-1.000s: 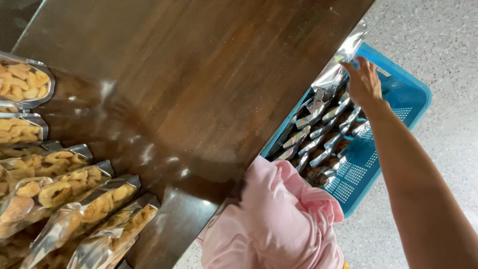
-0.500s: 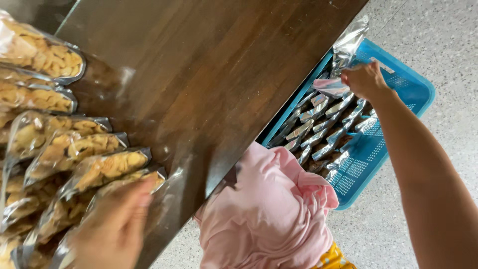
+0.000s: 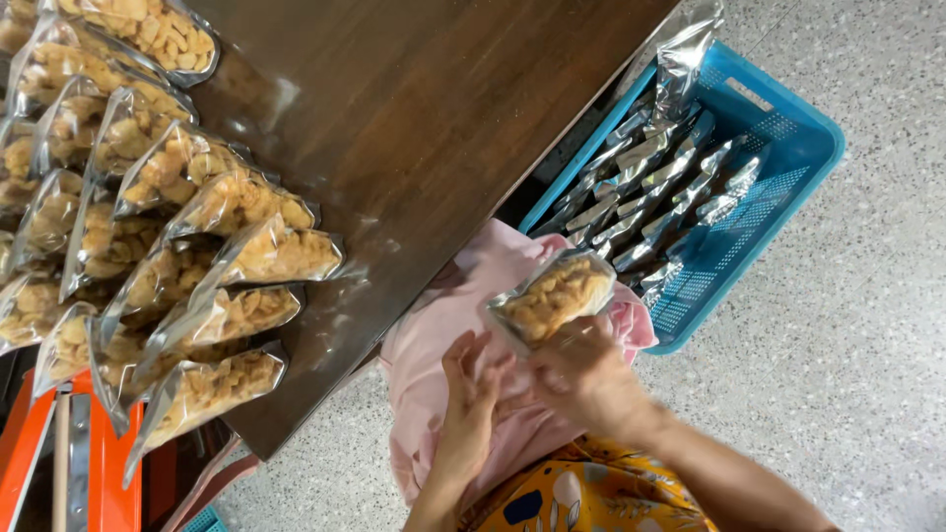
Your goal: The person repeatedly picks up clear plastic bags filled with snacks from a wooden table, places them into silver foil pouches, and seals the pouches. The sealed packages are then placed into a blue plastic basket.
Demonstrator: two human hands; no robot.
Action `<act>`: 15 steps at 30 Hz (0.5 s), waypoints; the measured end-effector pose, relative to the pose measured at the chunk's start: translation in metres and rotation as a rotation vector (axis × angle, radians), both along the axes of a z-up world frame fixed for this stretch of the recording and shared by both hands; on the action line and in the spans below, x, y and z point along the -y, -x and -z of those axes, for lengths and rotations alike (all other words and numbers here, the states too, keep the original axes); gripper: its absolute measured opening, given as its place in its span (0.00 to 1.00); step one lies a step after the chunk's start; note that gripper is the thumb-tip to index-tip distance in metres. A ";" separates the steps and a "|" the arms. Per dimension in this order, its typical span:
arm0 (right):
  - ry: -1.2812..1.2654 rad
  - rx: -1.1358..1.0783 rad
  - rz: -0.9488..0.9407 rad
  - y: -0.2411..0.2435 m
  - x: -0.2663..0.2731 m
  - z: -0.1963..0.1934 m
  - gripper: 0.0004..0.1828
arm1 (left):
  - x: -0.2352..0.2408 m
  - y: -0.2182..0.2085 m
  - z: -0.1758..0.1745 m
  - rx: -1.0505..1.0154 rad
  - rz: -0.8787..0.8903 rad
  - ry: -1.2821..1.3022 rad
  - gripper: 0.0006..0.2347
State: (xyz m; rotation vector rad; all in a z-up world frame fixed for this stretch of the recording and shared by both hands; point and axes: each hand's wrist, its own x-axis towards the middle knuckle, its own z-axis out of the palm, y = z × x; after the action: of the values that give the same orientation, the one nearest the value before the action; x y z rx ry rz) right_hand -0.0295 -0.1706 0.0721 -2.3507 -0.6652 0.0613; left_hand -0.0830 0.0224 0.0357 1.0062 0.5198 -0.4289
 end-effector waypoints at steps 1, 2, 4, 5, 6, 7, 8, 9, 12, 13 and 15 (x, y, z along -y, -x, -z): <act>0.057 0.003 -0.037 0.011 -0.022 -0.002 0.11 | 0.000 0.012 0.006 -0.014 -0.073 0.067 0.26; 0.115 0.001 -0.076 0.020 -0.039 -0.004 0.19 | 0.000 0.023 0.011 -0.032 -0.148 0.136 0.24; 0.128 0.164 -0.041 0.033 -0.058 -0.006 0.18 | 0.002 0.034 0.018 -0.112 -0.276 0.214 0.22; 0.135 0.246 -0.025 0.037 -0.061 -0.007 0.18 | 0.004 0.034 0.021 -0.172 -0.329 0.224 0.21; 0.146 0.195 -0.107 0.039 -0.059 -0.006 0.16 | 0.007 0.034 0.022 -0.232 -0.383 0.235 0.20; 0.157 0.144 -0.188 0.041 -0.054 -0.005 0.14 | 0.009 0.031 0.024 -0.217 -0.392 0.217 0.20; 0.168 0.090 -0.267 0.043 -0.047 -0.002 0.11 | 0.010 0.026 0.027 -0.204 -0.399 0.198 0.20; 0.024 -0.062 -0.264 0.044 -0.034 0.005 0.13 | 0.012 0.024 0.028 -0.192 -0.406 0.179 0.20; -0.459 -0.382 -0.187 0.027 0.049 0.042 0.15 | 0.005 0.019 0.036 -0.104 -0.390 0.230 0.23; -0.058 -0.469 0.223 0.003 0.074 0.068 0.17 | -0.002 0.020 0.041 -0.074 -0.401 0.199 0.21; -0.136 -0.146 0.460 -0.051 0.122 0.119 0.12 | -0.022 0.021 0.056 -0.010 -0.420 0.134 0.18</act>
State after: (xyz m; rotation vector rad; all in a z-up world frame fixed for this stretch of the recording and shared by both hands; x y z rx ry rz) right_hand 0.0216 -0.2924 -0.0468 -2.2831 -0.0473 -0.0175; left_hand -0.1045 0.0447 -0.0205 0.7411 0.6836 -0.0923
